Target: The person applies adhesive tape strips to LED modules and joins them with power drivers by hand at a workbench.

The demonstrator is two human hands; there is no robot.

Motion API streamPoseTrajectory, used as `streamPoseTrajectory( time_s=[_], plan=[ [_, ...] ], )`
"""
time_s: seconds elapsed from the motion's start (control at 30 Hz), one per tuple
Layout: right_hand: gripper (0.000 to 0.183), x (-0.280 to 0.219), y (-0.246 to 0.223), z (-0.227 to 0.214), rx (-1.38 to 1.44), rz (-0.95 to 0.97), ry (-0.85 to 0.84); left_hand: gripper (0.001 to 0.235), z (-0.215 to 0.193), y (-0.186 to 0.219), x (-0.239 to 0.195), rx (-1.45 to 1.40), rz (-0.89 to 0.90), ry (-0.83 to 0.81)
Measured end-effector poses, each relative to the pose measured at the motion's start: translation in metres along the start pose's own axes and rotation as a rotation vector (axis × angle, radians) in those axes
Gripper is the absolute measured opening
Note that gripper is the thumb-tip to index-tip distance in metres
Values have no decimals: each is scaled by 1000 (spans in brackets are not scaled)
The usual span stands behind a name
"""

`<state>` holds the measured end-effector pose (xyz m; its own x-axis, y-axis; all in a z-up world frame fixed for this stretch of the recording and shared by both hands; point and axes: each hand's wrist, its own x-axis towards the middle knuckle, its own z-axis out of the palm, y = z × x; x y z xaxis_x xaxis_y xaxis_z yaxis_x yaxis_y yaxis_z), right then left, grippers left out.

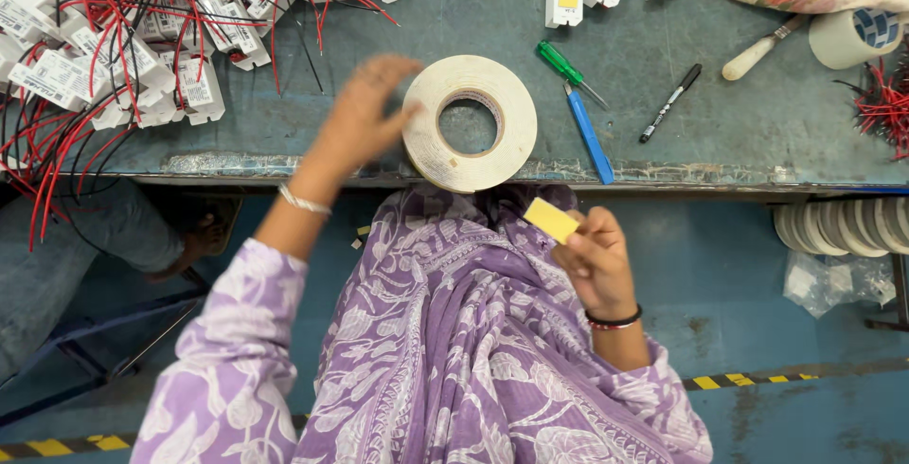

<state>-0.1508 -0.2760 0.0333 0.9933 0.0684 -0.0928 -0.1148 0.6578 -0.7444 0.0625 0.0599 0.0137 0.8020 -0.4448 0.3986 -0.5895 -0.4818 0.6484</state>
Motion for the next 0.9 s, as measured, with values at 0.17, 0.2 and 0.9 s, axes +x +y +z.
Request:
streamPoseTrajectory(
  time_s=[0.17,0.2,0.9],
  plan=[
    [22,-4,19,8,-26,29,-10,68,-7,-117,53,610,123,201],
    [24,-3,19,11,-52,29,-7,72,-9,-133,57,685,158,245],
    [22,23,18,26,-124,35,-28,21,41,63,-31,-575,-214,-22]
  ],
)
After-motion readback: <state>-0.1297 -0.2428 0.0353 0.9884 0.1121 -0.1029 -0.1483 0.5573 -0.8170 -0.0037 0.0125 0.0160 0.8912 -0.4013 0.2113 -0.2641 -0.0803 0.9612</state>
